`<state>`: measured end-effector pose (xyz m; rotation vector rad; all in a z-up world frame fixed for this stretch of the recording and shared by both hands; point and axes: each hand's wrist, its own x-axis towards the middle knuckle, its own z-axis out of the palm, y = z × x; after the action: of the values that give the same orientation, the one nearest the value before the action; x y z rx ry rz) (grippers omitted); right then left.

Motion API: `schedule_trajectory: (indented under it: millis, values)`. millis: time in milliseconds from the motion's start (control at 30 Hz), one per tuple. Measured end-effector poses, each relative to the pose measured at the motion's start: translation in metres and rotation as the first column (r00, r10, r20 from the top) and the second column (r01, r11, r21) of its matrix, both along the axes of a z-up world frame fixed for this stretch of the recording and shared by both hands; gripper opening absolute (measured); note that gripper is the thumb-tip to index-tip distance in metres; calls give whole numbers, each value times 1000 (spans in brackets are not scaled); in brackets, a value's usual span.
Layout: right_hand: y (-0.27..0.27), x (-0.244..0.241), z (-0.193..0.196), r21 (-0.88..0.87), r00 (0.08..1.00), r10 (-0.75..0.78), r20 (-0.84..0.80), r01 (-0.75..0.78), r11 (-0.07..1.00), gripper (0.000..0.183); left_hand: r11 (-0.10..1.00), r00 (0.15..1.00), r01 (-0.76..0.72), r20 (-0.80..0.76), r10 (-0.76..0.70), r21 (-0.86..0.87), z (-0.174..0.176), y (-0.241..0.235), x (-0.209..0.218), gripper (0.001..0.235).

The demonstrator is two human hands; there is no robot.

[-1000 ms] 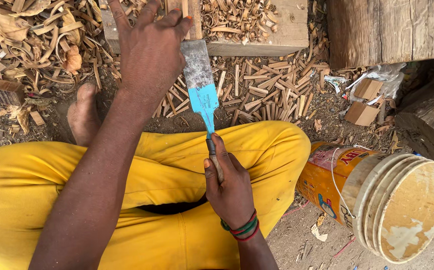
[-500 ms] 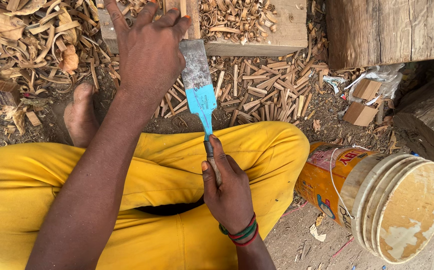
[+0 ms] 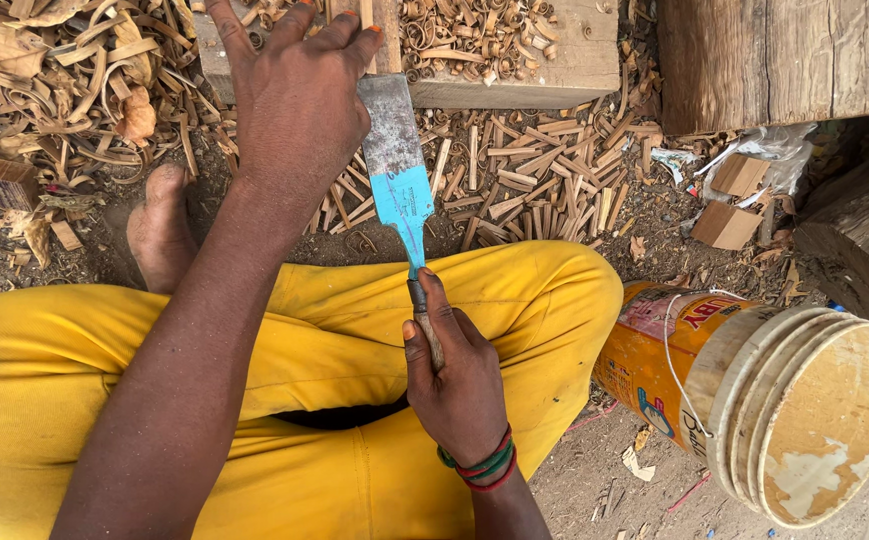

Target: The person sits cross-legged on the ground and uses a chisel to carve a small piece of wood held between their legs. They repeatedly strike the chisel with their hand to shave off wood, creating wood shavings that accumulate on the ground.

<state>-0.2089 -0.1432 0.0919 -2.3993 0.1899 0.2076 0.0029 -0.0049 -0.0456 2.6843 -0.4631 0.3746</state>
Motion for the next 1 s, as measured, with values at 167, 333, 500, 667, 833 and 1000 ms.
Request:
schedule_trajectory:
  millis: [167,333,500,667,833,1000]
  values:
    - [0,1,1,-1,1000,-1,8,1,1000,49,1000,1000,2,-14,-2,3,5,0,0,61]
    - [-7,10,-1,-2,1000,-16,-8,16,1000,44,999,1000,4,-16,-5,-35,6,-1,0,59]
    - [-16,14,1,-4,990,-85,-110,85,996,42,999,1000,-4,9,4,-53,2,-2,-2,57]
    - [-22,15,-4,2,995,36,95,-36,999,33,998,999,-7,36,9,-64,-6,-3,-2,51]
    - [-18,13,-1,-21,993,52,103,-50,999,35,997,996,-19,88,26,-75,-4,-4,0,43]
    - [-7,12,6,-51,997,26,71,-23,998,42,994,985,60,168,-44,-91,29,-3,-7,44]
